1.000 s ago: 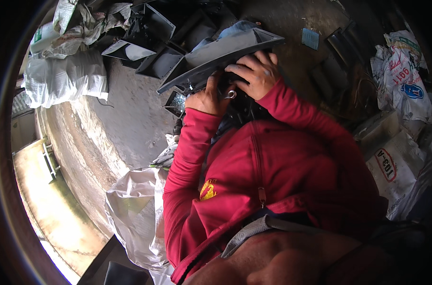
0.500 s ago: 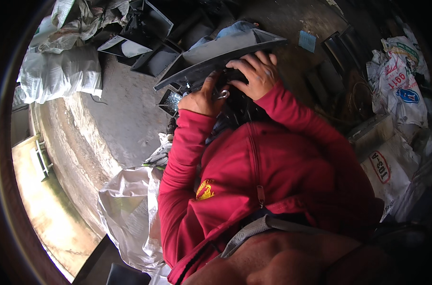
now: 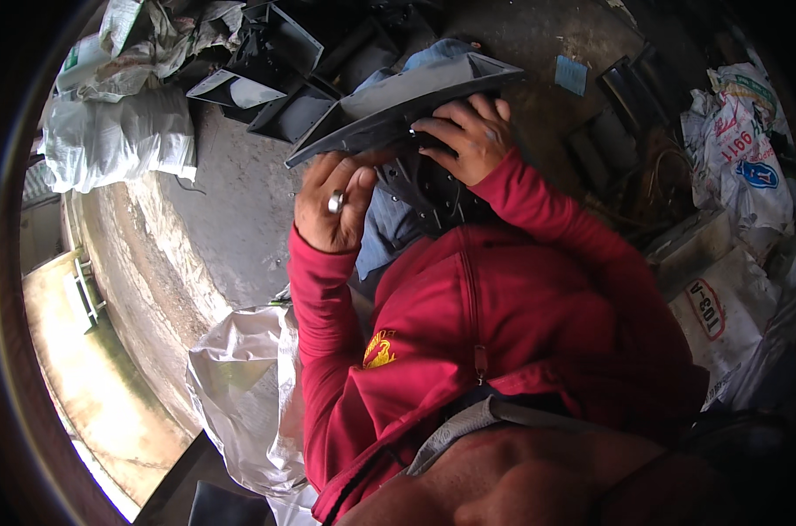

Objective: The person assembles a metal component by inserting bolts and tightening them with a wrench. They reposition the part multiple times to access different fasteners and continue tightening until the assembly appears secure.

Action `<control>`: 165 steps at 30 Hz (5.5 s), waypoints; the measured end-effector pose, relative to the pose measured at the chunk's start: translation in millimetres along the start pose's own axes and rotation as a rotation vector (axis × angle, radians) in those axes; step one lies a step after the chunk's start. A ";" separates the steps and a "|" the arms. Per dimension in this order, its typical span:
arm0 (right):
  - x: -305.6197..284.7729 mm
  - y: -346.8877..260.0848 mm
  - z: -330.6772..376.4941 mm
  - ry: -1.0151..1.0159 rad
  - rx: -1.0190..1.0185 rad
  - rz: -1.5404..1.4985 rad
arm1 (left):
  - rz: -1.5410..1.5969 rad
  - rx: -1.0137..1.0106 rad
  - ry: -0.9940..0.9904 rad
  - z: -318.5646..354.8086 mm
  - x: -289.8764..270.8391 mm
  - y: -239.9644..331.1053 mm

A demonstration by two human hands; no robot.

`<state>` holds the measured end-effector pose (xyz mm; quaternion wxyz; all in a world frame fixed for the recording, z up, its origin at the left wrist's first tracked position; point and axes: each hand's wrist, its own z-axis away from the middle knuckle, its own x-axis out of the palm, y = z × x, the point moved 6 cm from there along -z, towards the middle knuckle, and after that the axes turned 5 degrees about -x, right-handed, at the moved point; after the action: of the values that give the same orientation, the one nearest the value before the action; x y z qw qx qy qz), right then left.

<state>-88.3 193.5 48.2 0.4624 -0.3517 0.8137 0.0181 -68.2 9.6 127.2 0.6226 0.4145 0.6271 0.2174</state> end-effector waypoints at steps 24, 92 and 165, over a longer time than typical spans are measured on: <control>-2.2 1.9 1.5 0.067 0.031 -0.020 | 0.136 -0.209 0.180 2.1 16.5 -35.6; 4.7 9.8 8.1 0.065 0.068 -0.012 | 0.557 -0.318 0.262 2.8 45.7 -60.7; -1.4 10.0 4.9 0.144 0.062 -0.054 | -0.537 0.014 0.084 -15.1 58.9 -30.7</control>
<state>-90.1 203.5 43.4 0.4135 -0.3593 0.8354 -0.0447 -83.3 42.6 69.5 0.6284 0.2282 0.7414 0.0574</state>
